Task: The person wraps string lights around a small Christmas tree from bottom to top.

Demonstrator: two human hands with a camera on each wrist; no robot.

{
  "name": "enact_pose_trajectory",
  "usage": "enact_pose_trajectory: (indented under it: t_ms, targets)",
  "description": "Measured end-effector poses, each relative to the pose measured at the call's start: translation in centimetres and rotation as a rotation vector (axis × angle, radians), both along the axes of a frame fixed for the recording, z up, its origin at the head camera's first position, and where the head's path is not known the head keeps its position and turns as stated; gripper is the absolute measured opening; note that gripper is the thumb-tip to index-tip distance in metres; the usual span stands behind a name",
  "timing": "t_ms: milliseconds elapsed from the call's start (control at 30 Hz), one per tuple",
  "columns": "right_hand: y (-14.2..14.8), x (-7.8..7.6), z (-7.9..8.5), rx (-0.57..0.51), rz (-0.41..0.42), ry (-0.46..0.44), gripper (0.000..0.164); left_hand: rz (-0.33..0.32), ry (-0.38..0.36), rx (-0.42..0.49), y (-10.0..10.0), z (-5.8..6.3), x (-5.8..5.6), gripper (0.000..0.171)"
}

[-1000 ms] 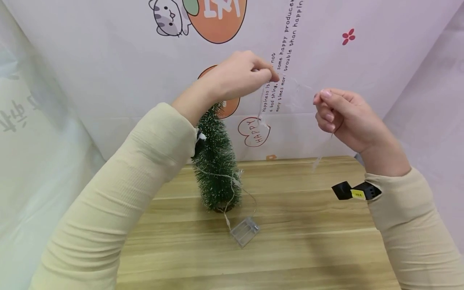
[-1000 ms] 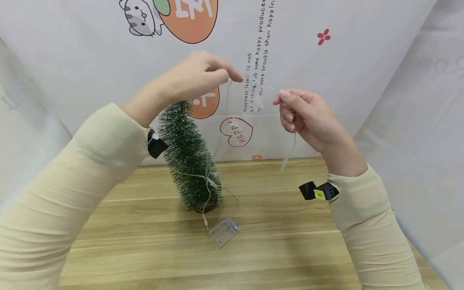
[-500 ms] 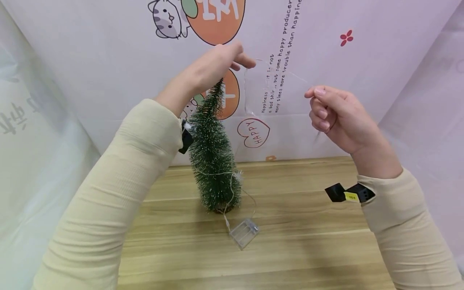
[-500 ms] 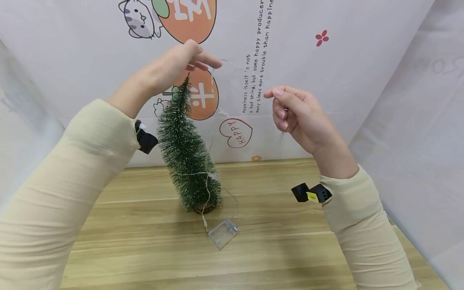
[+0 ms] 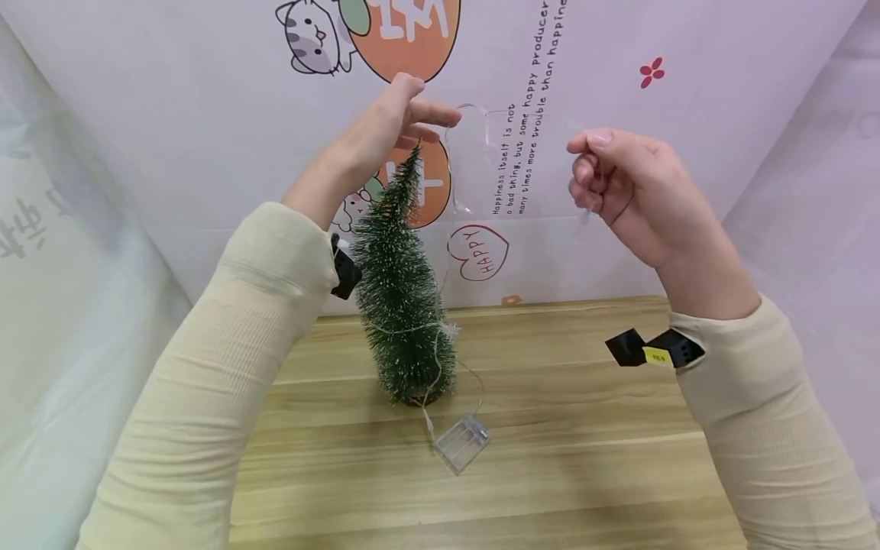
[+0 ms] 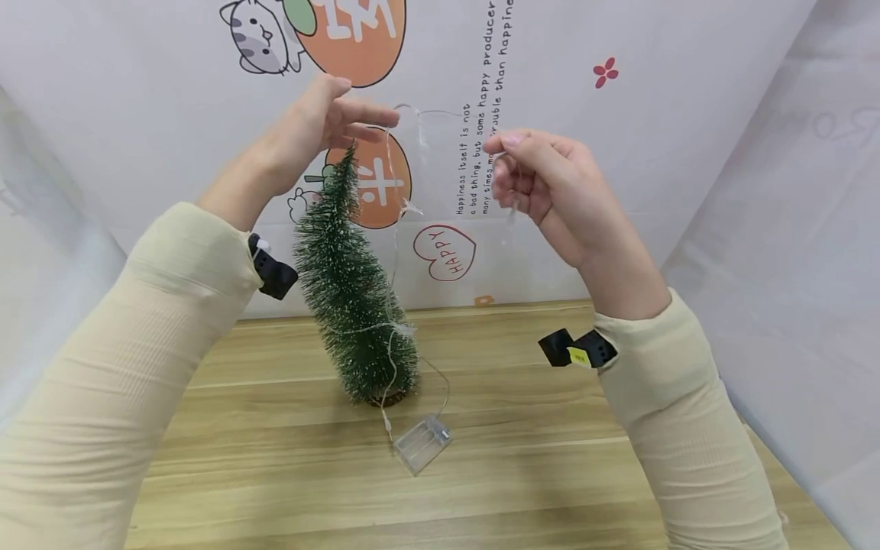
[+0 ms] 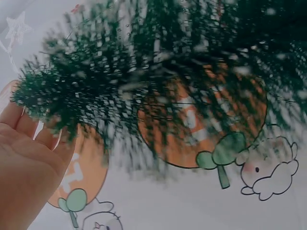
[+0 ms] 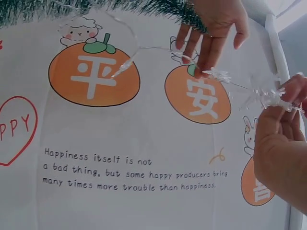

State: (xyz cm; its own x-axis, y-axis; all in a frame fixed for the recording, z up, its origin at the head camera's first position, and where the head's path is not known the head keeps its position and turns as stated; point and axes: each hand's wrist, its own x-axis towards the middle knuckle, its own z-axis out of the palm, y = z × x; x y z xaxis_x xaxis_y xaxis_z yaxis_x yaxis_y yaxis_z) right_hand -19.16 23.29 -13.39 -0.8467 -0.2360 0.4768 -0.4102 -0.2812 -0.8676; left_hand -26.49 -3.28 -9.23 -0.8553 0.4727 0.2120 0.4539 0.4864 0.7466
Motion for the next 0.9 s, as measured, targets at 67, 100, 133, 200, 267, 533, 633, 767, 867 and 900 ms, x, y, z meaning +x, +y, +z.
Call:
enact_pose_trajectory:
  t_ms: [67, 100, 133, 200, 267, 533, 633, 767, 867, 900]
  targets:
    - [-0.5, 0.1, 0.5, 0.009, -0.015, 0.013, 0.026, 0.000, -0.009, 0.027, -0.2, -0.2, -0.3, 0.065]
    - [-0.7, 0.1, 0.7, 0.020, -0.030, 0.021, 0.026, 0.000, -0.013, 0.043, -0.3, -0.3, -0.4, 0.065]
    - [-1.0, 0.0, 0.9, 0.028, -0.044, 0.029, 0.027, -0.002, -0.014, 0.059, -0.4, -0.5, -0.6, 0.065]
    - [-1.5, -0.2, 1.3, 0.029, -0.050, 0.036, 0.026, 0.003, -0.030, 0.093, -0.6, -0.6, -0.9, 0.065]
    - [-1.8, -0.6, 1.7, -0.007, -0.008, 0.025, 0.025, 0.005, -0.038, 0.121, -0.8, -0.8, -1.0, 0.065]
    - [-3.4, -1.6, 3.2, -0.112, 0.058, -0.049, 0.021, -0.010, -0.051, 0.226, -1.5, -1.6, -1.5, 0.063]
    - [-4.1, -1.6, 3.5, -0.118, 0.057, -0.066, 0.021, -0.023, -0.049, 0.256, -1.7, -1.8, -1.7, 0.063]
    - [-4.9, -1.6, 3.9, -0.110, 0.069, -0.095, 0.021, -0.019, -0.060, 0.282, -2.1, -2.1, -1.9, 0.062]
    - [-5.6, -1.6, 4.3, -0.107, 0.074, -0.120, 0.020, -0.019, -0.071, 0.291, -2.4, -2.2, -2.0, 0.062]
    - [-5.9, -1.6, 4.4, -0.105, 0.072, -0.125, 0.020, -0.021, -0.071, 0.291, -2.5, -2.3, -2.0, 0.062]
